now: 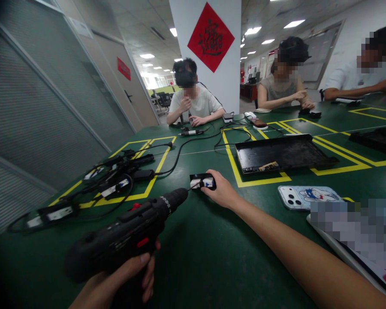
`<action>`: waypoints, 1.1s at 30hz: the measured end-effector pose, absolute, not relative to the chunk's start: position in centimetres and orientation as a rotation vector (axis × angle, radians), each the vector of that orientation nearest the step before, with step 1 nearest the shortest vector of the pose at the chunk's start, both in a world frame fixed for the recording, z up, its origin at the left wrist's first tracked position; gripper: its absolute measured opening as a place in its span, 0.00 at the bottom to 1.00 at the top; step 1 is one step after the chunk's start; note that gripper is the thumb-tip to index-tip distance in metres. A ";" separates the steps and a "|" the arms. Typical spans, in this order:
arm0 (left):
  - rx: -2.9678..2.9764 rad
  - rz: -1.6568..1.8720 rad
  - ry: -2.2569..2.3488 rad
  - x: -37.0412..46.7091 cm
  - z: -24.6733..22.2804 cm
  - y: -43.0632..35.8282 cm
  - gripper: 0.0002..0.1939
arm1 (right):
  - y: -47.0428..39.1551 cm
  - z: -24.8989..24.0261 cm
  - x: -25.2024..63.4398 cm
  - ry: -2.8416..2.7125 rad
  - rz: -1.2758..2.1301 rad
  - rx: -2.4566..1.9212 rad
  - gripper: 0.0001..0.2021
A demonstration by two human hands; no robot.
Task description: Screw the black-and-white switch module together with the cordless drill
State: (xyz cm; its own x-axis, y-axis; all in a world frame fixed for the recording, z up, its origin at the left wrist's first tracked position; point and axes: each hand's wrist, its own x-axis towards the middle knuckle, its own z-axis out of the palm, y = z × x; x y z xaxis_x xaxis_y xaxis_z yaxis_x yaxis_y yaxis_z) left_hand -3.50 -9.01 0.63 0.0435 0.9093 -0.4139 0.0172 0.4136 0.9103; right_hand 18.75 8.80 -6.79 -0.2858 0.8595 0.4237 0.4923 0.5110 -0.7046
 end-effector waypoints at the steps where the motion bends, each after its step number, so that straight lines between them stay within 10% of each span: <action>1: 0.927 0.853 1.365 -3.5 0.7 -9.0 0.24 | 8.8 -6.8 18.7 -1.940 0.574 -1.109 0.25; 33: 0.917 0.855 1.426 -3.5 0.9 -9.0 0.35 | 9.0 -6.8 18.8 -1.931 0.579 -1.099 0.25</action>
